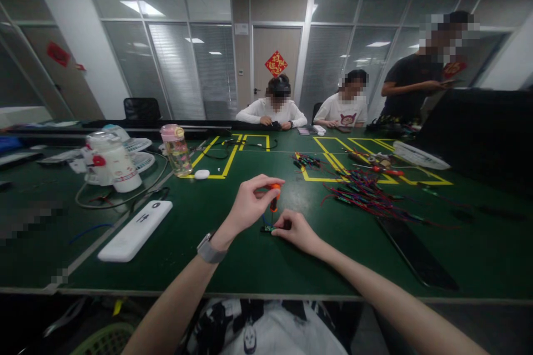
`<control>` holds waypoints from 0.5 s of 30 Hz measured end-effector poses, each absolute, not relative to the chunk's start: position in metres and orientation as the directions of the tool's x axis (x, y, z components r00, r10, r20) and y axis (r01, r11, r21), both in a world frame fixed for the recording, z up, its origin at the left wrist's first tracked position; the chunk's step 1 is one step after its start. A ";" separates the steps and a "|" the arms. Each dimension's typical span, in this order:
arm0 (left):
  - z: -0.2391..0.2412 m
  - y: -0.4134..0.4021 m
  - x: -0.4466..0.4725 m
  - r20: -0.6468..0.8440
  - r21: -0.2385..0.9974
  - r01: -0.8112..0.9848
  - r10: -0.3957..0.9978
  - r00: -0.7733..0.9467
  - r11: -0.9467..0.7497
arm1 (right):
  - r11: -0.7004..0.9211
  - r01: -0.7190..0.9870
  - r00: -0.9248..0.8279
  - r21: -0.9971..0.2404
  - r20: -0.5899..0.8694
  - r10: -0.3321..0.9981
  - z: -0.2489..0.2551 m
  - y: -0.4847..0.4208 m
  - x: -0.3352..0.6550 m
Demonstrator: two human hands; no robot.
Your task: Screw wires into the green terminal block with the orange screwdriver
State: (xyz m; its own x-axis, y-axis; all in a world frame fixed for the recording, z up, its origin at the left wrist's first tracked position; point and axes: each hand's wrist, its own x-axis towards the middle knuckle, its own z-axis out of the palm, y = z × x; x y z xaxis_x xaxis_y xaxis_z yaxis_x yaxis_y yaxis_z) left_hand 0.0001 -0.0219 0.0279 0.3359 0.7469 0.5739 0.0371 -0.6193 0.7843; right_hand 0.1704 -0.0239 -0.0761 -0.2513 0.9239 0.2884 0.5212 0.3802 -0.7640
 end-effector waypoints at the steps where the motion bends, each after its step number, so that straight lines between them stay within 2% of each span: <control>1: 0.028 -0.023 0.001 0.581 0.780 0.036 0.745 0.328 -0.625 | 0.383 0.519 -0.253 -0.764 0.290 0.923 -0.076 -0.024 0.170; 6: 0.025 -0.023 0.010 0.640 0.724 0.099 0.718 0.273 -0.683 | 0.388 0.519 -0.252 -0.761 0.297 0.921 -0.076 -0.023 0.171; 11: 0.014 -0.017 0.012 0.796 0.517 0.384 0.594 0.112 -0.765 | 0.403 0.518 -0.262 -0.755 0.308 0.914 -0.079 -0.022 0.171; 13: 0.008 -0.015 0.010 0.839 0.440 0.429 0.532 0.117 -0.789 | 0.411 0.517 -0.263 -0.751 0.317 0.911 -0.080 -0.022 0.171; 15: 0.003 -0.014 0.008 0.857 0.416 0.430 0.504 0.110 -0.801 | 0.412 0.521 -0.262 -0.747 0.319 0.911 -0.080 -0.022 0.171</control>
State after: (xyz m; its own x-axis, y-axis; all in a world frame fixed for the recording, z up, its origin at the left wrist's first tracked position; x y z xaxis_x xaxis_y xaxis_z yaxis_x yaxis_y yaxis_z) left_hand 0.0079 -0.0142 0.0034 0.1102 0.5040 0.8566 0.4304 -0.8011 0.4159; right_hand 0.1712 -0.0218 -0.0795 -0.2622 0.9106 0.3194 0.5212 0.4121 -0.7473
